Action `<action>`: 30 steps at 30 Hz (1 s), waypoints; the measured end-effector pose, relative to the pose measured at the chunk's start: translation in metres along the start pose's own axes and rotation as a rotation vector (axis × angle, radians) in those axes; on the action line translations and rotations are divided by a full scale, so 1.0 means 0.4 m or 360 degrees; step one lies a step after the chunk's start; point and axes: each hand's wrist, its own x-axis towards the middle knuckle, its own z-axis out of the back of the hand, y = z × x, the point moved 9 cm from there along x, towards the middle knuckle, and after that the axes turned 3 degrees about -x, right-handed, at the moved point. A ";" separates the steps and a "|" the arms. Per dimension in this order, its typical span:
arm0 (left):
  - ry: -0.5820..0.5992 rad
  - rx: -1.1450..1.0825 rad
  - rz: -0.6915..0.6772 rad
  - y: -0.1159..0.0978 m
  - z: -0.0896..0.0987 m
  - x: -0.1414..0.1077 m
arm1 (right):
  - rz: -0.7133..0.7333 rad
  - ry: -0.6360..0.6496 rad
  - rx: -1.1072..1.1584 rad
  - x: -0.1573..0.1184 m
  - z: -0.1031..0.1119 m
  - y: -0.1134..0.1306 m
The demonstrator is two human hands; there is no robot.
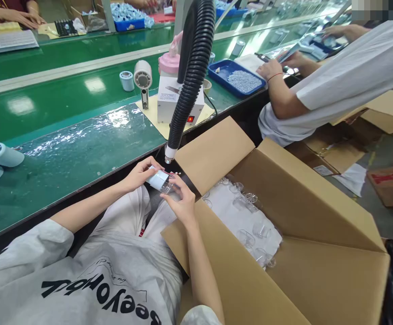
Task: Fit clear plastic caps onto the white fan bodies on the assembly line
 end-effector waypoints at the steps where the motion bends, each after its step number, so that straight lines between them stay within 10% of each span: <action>1: -0.0027 0.0004 -0.0007 -0.001 0.001 -0.001 | -0.0004 0.0009 -0.0011 0.000 -0.003 0.002; 13: 0.0375 -0.0013 -0.0070 -0.032 0.001 -0.078 | -0.0106 0.0065 0.0106 -0.016 -0.005 0.017; 30: -0.0101 0.0183 -0.0393 -0.031 0.027 -0.125 | 0.0372 0.0072 -0.0208 -0.057 -0.054 0.105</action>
